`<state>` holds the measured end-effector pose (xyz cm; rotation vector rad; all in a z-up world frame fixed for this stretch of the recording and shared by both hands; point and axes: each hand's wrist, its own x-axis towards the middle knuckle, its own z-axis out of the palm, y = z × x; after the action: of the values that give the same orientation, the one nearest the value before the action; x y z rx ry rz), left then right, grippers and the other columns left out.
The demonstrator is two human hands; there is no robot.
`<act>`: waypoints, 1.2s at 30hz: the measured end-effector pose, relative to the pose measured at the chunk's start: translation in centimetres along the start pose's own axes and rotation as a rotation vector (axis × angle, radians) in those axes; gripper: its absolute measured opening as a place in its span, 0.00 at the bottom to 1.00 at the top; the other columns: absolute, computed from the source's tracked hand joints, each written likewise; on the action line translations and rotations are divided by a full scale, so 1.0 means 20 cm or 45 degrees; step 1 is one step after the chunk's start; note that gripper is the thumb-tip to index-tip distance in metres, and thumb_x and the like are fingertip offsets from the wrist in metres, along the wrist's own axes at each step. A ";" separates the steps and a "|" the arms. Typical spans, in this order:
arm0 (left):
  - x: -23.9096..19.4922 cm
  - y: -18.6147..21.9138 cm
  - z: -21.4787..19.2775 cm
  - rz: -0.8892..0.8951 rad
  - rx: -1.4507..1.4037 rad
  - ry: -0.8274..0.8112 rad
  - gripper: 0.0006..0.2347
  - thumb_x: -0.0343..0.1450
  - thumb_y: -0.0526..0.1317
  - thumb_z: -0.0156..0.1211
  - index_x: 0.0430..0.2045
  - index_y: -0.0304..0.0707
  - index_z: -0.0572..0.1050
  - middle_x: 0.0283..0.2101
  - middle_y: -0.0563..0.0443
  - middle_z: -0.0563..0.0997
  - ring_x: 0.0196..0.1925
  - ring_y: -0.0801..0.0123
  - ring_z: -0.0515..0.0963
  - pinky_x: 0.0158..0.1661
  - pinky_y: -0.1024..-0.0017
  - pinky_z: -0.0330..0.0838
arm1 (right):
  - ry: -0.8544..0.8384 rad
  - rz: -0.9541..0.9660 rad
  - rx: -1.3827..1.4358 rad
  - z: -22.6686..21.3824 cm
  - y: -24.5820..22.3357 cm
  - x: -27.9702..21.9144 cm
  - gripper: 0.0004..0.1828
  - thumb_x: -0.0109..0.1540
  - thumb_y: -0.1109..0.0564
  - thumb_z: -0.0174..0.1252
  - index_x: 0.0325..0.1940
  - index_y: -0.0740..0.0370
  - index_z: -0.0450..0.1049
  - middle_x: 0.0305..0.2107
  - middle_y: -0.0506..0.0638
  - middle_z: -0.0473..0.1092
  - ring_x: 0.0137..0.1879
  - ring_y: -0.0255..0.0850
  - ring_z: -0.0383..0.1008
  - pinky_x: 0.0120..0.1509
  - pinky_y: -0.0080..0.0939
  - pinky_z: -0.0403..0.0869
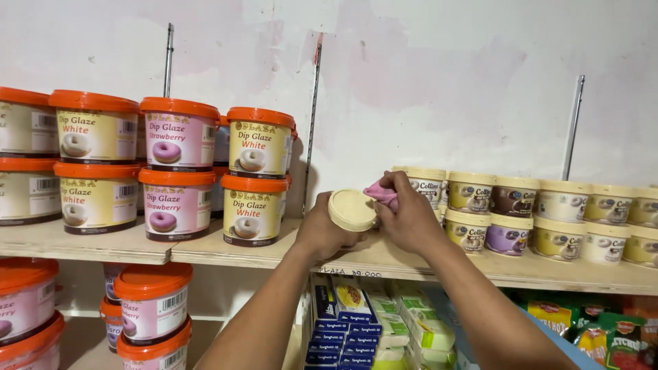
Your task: Wiping down containers of glaze on a grocery store shelf with a pink cloth.
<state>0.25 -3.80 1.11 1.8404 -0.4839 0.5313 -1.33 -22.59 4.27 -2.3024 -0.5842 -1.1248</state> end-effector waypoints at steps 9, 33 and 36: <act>-0.04 -0.05 -0.02 0.144 0.322 0.029 0.41 0.52 0.44 0.73 0.62 0.48 0.60 0.61 0.45 0.76 0.65 0.43 0.73 0.62 0.47 0.70 | 0.093 -0.568 -0.003 0.16 -0.13 -0.09 0.13 0.60 0.58 0.60 0.49 0.55 0.80 0.61 0.63 0.69 0.62 0.67 0.71 0.61 0.63 0.73; -0.11 0.02 0.00 0.333 0.492 -0.001 0.37 0.56 0.40 0.66 0.64 0.45 0.59 0.62 0.45 0.72 0.59 0.33 0.76 0.58 0.42 0.72 | 0.311 -0.498 -0.781 0.18 -0.04 -0.02 0.13 0.65 0.57 0.52 0.36 0.65 0.81 0.52 0.61 0.64 0.54 0.61 0.71 0.47 0.53 0.74; -0.10 0.00 -0.01 0.328 0.498 -0.020 0.40 0.55 0.41 0.67 0.65 0.47 0.58 0.63 0.47 0.71 0.60 0.32 0.75 0.59 0.42 0.70 | 0.416 -0.508 -0.429 0.21 -0.09 -0.04 0.10 0.63 0.62 0.54 0.37 0.68 0.81 0.53 0.64 0.62 0.59 0.65 0.70 0.54 0.54 0.77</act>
<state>-1.40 -3.54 0.06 2.1683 -0.6696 0.8329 -0.24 -18.76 1.91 -2.2492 -0.7947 -1.8717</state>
